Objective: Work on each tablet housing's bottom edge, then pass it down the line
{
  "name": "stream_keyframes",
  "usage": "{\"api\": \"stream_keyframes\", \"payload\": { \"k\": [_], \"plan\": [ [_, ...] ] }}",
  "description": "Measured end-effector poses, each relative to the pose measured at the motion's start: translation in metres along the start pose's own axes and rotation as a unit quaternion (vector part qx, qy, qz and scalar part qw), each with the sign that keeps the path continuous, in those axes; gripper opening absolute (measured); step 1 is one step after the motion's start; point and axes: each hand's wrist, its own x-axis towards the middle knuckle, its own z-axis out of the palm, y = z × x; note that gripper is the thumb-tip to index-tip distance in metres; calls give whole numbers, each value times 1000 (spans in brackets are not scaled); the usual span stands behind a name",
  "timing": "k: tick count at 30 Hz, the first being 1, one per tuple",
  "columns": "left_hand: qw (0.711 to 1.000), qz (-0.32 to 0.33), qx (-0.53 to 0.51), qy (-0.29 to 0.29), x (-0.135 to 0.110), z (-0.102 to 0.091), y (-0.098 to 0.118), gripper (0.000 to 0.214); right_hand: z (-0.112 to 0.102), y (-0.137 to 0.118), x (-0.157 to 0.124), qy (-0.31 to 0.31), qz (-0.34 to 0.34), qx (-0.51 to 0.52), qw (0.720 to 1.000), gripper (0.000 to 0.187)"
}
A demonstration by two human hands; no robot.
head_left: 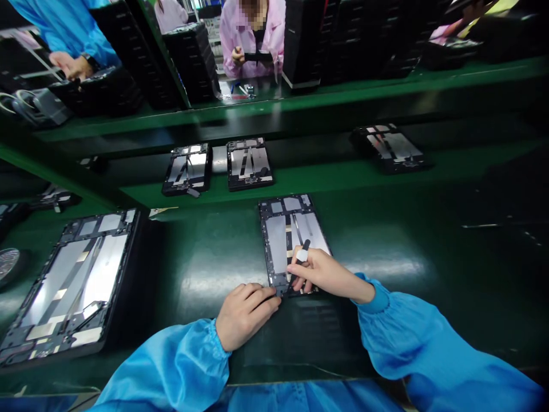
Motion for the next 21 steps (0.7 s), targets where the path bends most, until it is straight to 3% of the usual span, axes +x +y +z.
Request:
{"api": "stream_keyframes", "payload": {
  "k": [11, 21],
  "plan": [
    [1000, -5, -9, 0, -2, 1, -1, 14, 3, 2, -1, 10, 5, -9, 1000, 27],
    [1000, -8, -11, -6, -4, 3, -1, 15, 3, 3, -1, 13, 6, -23, 1000, 17]
  ]
}}
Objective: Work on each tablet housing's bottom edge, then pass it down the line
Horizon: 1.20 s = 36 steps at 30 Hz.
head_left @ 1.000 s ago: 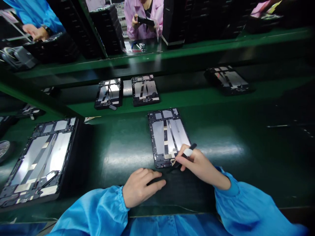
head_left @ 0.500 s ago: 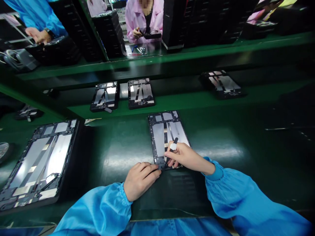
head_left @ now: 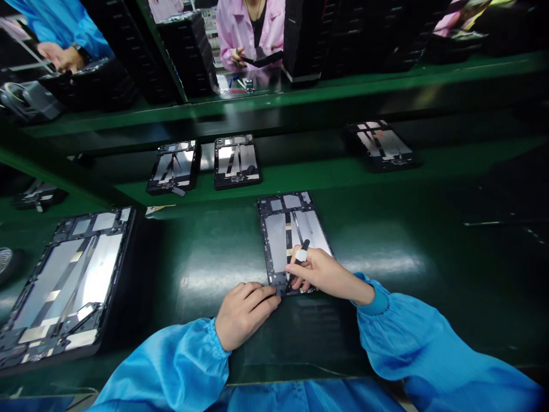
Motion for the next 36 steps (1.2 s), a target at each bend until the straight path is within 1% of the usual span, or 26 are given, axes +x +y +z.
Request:
{"api": "stream_keyframes", "payload": {
  "k": [9, 15, 21, 23, 26, 30, 33, 36],
  "plan": [
    [1000, 1, -4, 3, 1, -1, 0, 14, -1, -1, 0, -4, -1, 8, 1000, 18],
    [1000, -1, -6, -6, 0, 0, 0, 14, 0, 1, 0, 1, 3, 6, 1000, 16],
    [996, 35, 72, -37, 3, -7, 3, 31, 2, -1, 0, 3, 0, 12, 1000, 15],
    [994, 41, 86, -43, 4, -9, 4, 32, 0, 2, -1, 10, -10, 18, 1000, 15],
    [993, 42, 93, -56, 5, -9, 4, 32, -8, 9, -9, 51, -46, 10, 998, 17],
    [994, 35, 76, -65, 3, -7, 2, 30, -15, 20, -25, 97, -94, -54, 989, 21],
    [997, 21, 56, -58, 2, -6, 2, 30, -15, 22, -32, 107, -108, -95, 984, 22],
    [998, 13, 50, -47, 2, -6, 2, 30, -13, 22, -31, 103, -112, -85, 985, 21]
  ]
}}
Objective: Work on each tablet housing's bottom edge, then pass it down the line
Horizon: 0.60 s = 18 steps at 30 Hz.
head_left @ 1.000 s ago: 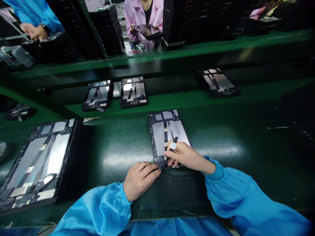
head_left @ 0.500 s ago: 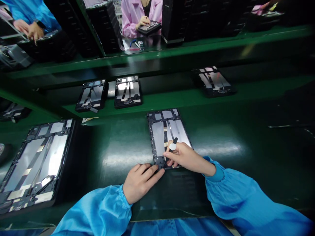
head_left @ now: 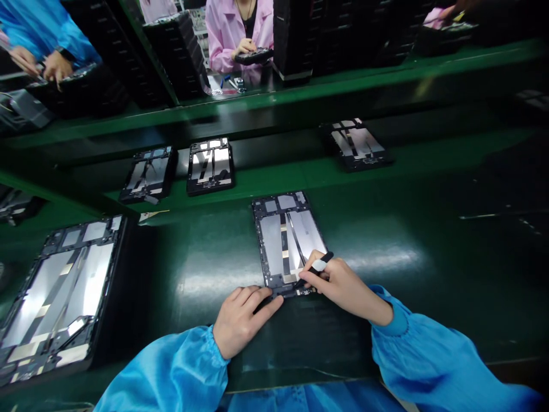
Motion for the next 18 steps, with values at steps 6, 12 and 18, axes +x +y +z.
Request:
{"api": "stream_keyframes", "payload": {
  "k": [6, 12, 18],
  "plan": [
    [1000, 3, -4, 0, -1, 3, 0, 29, 1, 3, 2, 3, 28, 57, 998, 20],
    [999, 22, 40, -18, 2, 1, 2, 36, 3, 5, 2, 13, 32, 53, 998, 20],
    [998, 6, 51, -33, 1, 1, 2, 38, 3, 6, 2, 9, 22, 40, 999, 19]
  ]
}}
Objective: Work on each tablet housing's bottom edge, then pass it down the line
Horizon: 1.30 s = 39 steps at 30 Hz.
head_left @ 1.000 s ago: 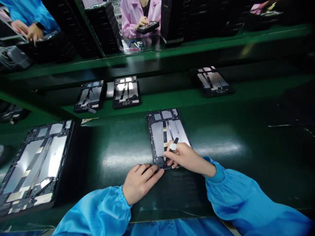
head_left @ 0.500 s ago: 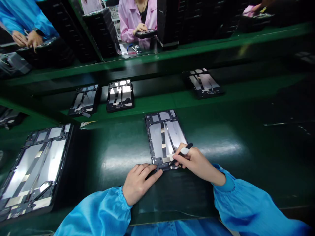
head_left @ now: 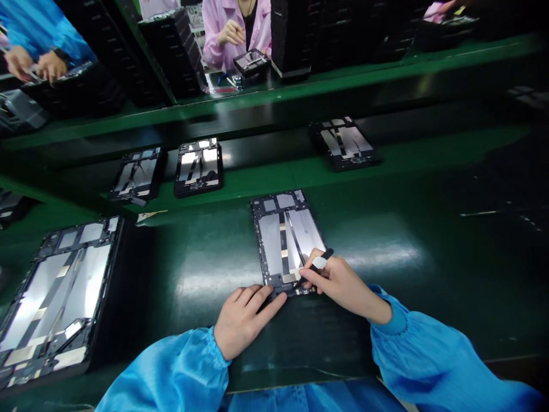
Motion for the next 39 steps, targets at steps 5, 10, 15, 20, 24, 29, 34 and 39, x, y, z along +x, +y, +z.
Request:
{"api": "stream_keyframes", "payload": {
  "k": [5, 10, 15, 20, 24, 29, 34, 39],
  "plan": [
    [999, -31, -17, -18, 5, 4, 4, 35, 1, -2, -1, -2, -3, -3, 1000, 18],
    [997, -38, -46, -49, 21, 2, 1, 31, 1, 0, 0, 19, -20, -24, 999, 20],
    [990, 14, -137, 4, 13, 1, -17, 25, 1, 0, 0, 43, -4, 46, 998, 23],
    [996, 38, -74, 35, 24, 11, -10, 34, 1, -1, -3, 194, -80, 80, 975, 29],
    [997, -53, -54, -26, 82, 31, -30, 38, -1, 10, -3, 351, -94, 82, 928, 30],
    [980, -191, -42, 35, 164, 36, -110, 33, 3, 28, 5, 309, -60, 75, 946, 23],
    [924, -358, -59, 123, 166, -1, -191, 29, 7, 37, 14, 278, -55, 58, 957, 23],
    [788, -577, -101, 191, 116, -56, -262, 35, 13, 39, 26, 225, -62, 59, 970, 24]
  ]
}}
